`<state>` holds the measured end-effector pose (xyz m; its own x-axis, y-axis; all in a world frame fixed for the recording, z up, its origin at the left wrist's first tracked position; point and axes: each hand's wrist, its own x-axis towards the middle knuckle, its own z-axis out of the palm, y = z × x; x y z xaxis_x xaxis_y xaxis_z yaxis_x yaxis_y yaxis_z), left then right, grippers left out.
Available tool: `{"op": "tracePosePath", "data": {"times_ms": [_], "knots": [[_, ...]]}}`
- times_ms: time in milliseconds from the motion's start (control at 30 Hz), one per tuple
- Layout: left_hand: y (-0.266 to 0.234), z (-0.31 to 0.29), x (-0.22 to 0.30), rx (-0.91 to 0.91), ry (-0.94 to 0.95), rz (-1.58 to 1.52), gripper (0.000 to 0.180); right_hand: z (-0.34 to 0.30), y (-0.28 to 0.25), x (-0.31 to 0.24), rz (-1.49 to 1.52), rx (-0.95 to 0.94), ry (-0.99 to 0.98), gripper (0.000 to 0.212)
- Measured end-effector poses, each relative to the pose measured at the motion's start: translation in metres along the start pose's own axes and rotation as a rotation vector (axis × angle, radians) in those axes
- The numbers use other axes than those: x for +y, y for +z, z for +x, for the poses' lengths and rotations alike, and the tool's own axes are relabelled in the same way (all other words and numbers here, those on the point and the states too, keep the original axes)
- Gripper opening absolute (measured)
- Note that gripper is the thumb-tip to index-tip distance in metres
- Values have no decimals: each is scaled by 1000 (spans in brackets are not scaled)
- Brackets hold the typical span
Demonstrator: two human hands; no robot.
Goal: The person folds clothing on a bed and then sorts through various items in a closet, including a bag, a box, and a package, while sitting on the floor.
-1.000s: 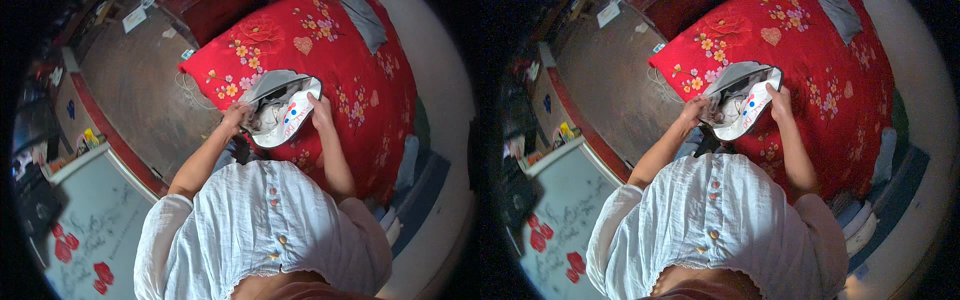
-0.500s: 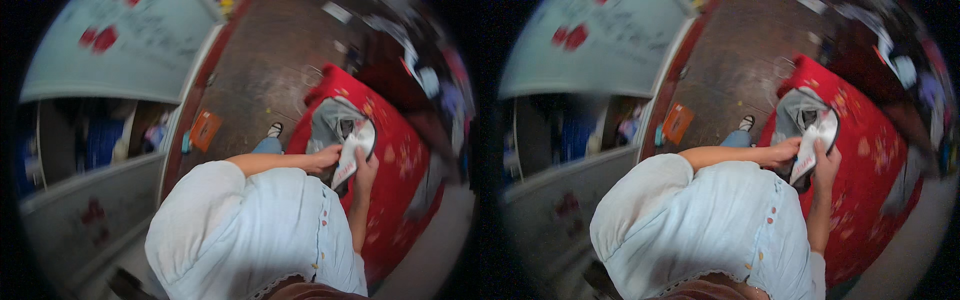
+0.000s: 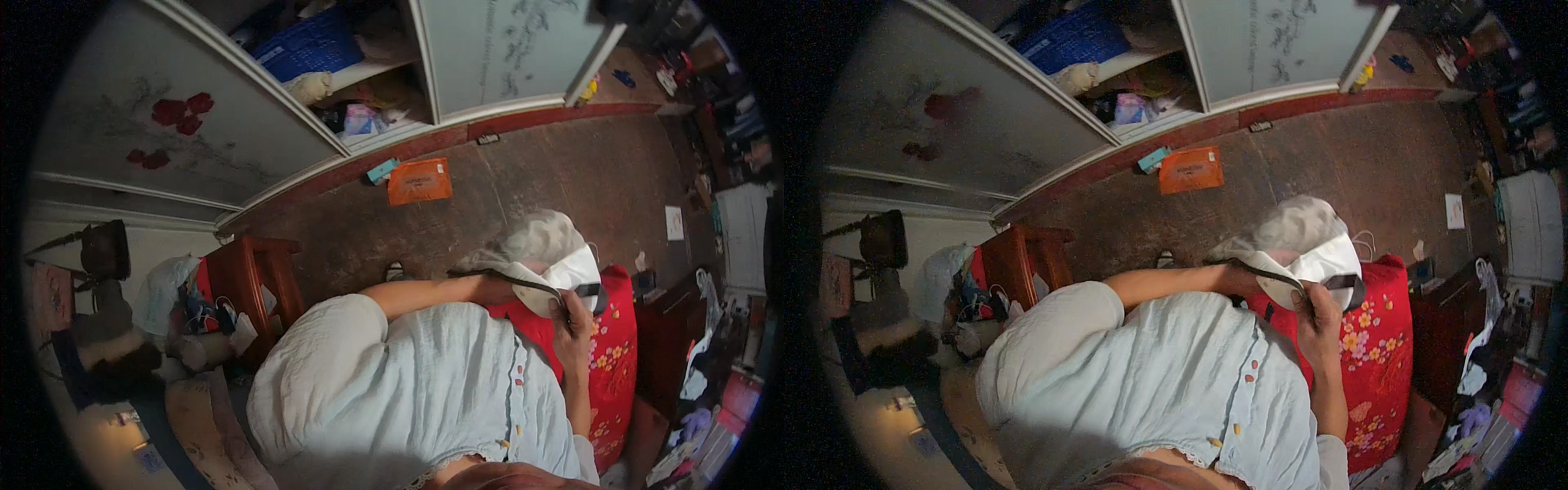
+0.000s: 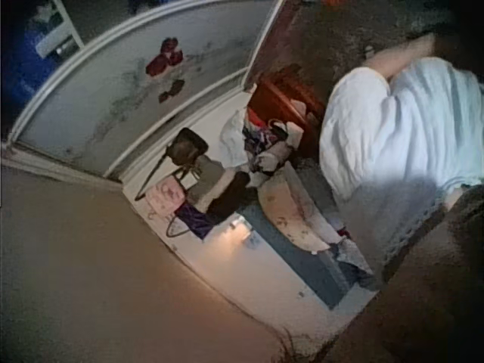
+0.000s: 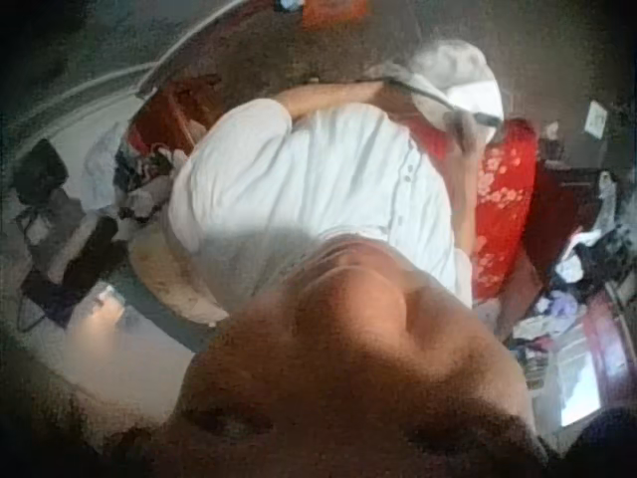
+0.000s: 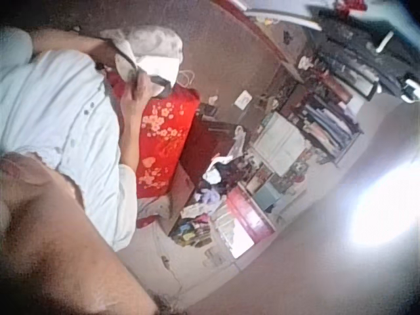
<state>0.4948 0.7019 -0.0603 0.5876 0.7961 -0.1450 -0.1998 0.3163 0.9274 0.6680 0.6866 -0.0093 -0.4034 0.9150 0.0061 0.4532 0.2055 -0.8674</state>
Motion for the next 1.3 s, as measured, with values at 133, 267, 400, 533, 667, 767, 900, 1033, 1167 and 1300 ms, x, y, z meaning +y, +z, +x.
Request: {"op": "tracePosePath", "data": {"times_ms": [133, 267, 400, 533, 667, 767, 900, 1033, 1167, 1300], "knots": [[-44, -51, 12, 59, 168, 226, 23, 28, 45, -37, -13, 85, -208, 14], [-97, -95, -2, 120, 289, 349, 21, 51, 94, -81, -37, 67, -271, 26], [-129, -167, 36, -14, 40, -12, 29, 65, 141, -121, 4, -162, -248, 31], [-149, -208, -16, -108, 36, -592, 50, 68, 189, -135, 140, -299, -175, 19], [-167, -235, -32, 220, -32, -578, 39, 82, 222, -152, 40, -582, -164, 19], [-191, -246, -9, 337, -253, -645, 30, 99, 215, -151, 245, -730, -88, 51], [-220, -234, 14, 204, -46, -610, 30, 131, 203, -134, -218, -388, -184, 100], [-248, -207, 67, 227, 179, -126, 32, 197, 217, -129, -608, -347, -462, 103], [-285, -177, 130, 279, 154, 484, 30, 273, 239, -122, -436, -507, -609, 73], [-327, -137, 138, 339, 105, 89, 29, 332, 242, -94, -141, -439, -604, 45]]}}
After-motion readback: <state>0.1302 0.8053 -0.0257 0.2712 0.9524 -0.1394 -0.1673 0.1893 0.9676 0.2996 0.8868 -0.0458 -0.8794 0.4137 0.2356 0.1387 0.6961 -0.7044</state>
